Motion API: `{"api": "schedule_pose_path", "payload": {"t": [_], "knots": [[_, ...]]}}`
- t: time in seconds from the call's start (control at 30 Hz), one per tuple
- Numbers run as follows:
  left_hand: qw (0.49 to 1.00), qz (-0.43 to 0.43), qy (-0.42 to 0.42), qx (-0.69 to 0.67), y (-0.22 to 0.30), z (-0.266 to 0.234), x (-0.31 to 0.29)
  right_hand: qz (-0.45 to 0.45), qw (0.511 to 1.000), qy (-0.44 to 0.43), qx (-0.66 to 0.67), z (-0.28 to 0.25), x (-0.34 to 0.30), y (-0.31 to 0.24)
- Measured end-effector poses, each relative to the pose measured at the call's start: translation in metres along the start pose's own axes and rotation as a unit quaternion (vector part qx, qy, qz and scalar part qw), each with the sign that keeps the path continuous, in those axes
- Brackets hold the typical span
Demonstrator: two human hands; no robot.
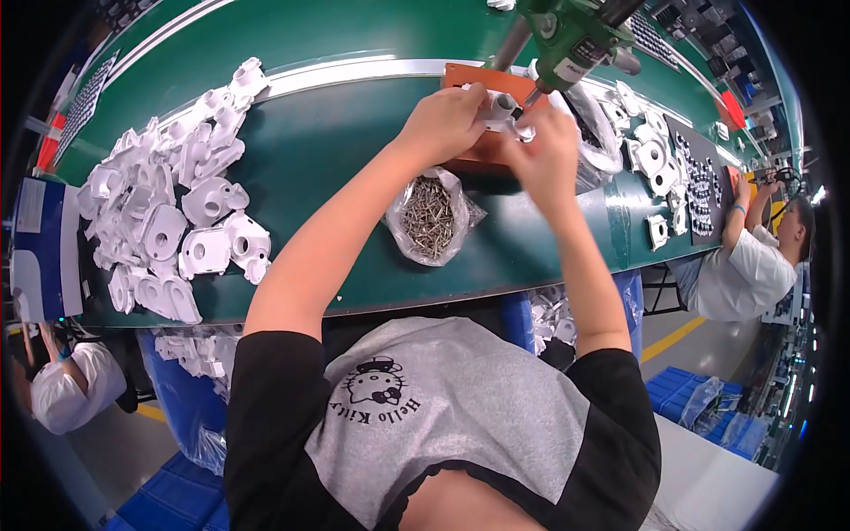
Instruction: Assemble small white plastic components using a manual press machine on a manufacturing line.
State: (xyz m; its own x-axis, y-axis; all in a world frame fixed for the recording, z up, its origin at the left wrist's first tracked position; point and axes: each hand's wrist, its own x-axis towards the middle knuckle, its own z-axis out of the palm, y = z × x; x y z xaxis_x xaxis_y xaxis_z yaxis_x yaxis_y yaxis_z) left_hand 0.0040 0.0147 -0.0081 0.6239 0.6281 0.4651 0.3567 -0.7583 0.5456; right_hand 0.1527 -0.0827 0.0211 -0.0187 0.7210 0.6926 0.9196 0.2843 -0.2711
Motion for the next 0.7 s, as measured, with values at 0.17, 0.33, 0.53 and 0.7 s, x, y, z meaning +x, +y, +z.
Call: {"api": "schedule_pose_path", "payload": {"t": [0.17,0.33,0.53,0.7], "knots": [[0.999,0.015,0.042,-0.004,-0.008,0.006,-0.002,-0.081,0.978,-0.139,0.135,0.005,-0.032,-0.076],[0.997,0.026,0.065,-0.011,-0.004,0.008,0.0,-0.103,0.965,-0.221,0.1,0.03,-0.053,-0.085],[0.999,0.002,0.04,-0.012,-0.004,0.008,-0.001,-0.077,0.965,-0.22,0.117,0.033,-0.055,-0.088],[0.999,0.032,0.026,0.002,-0.002,0.002,-0.004,0.071,0.918,-0.248,0.302,0.005,-0.025,-0.058]]}}
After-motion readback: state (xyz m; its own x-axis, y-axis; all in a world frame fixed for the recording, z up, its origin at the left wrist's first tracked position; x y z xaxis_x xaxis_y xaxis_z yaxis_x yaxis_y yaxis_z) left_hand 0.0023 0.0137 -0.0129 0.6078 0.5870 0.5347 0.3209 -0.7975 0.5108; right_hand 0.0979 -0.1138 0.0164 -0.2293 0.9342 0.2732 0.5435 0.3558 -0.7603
